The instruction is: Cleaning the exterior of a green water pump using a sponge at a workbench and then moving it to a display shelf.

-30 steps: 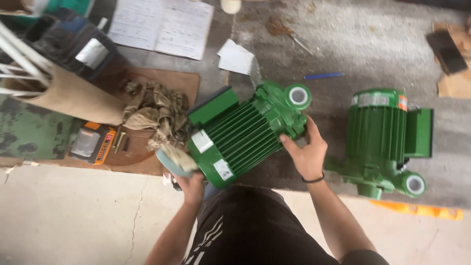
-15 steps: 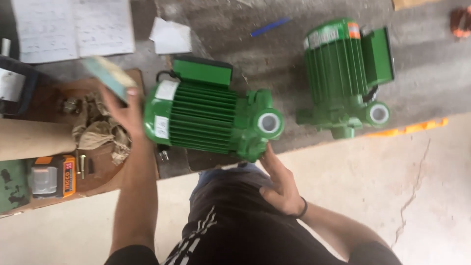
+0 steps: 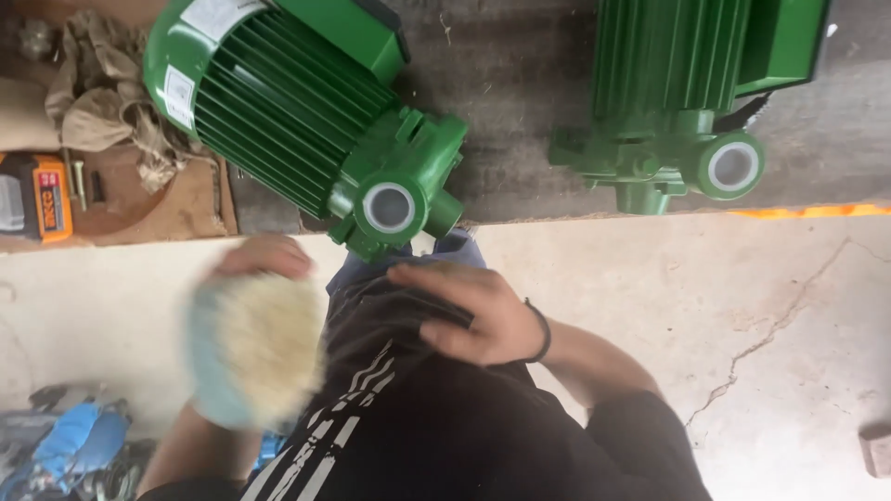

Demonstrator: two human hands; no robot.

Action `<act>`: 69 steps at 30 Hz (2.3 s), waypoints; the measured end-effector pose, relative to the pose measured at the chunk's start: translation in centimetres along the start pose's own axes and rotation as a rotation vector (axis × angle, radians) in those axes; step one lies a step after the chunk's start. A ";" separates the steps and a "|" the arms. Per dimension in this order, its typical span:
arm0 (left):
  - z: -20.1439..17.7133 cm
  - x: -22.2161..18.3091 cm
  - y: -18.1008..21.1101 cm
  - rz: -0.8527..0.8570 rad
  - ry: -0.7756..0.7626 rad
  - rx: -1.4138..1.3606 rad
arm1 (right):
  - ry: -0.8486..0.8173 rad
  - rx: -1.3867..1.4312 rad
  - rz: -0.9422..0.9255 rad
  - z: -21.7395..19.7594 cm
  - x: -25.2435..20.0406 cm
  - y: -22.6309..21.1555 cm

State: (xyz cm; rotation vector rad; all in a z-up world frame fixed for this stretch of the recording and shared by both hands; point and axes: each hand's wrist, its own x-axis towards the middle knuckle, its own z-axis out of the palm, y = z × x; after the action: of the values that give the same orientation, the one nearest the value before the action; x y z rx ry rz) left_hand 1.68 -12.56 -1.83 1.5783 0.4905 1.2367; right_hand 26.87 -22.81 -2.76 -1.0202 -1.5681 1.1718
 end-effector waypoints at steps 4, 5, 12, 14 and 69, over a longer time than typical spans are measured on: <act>3.2 -4.7 -1.8 -0.123 -0.083 0.424 | 0.330 0.209 -0.512 3.0 0.0 2.9; 4.8 -3.6 -0.7 -0.133 -0.208 0.627 | 0.381 0.228 -0.571 3.6 0.1 3.6; 5.4 2.3 4.2 -0.420 -0.839 0.449 | 0.252 0.473 -0.242 3.9 -4.1 5.8; 4.5 1.3 2.1 -0.626 -0.845 0.364 | 0.262 0.331 0.302 5.0 -5.6 6.2; 5.0 -15.1 7.5 -0.631 -1.210 0.700 | 0.314 0.394 0.628 13.7 -5.3 5.3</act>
State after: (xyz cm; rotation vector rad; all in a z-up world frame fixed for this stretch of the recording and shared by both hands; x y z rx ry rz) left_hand -1.71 -29.76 -1.99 2.1516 0.5418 -0.5015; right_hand 15.55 -29.85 -10.85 -1.3864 -0.7382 1.5661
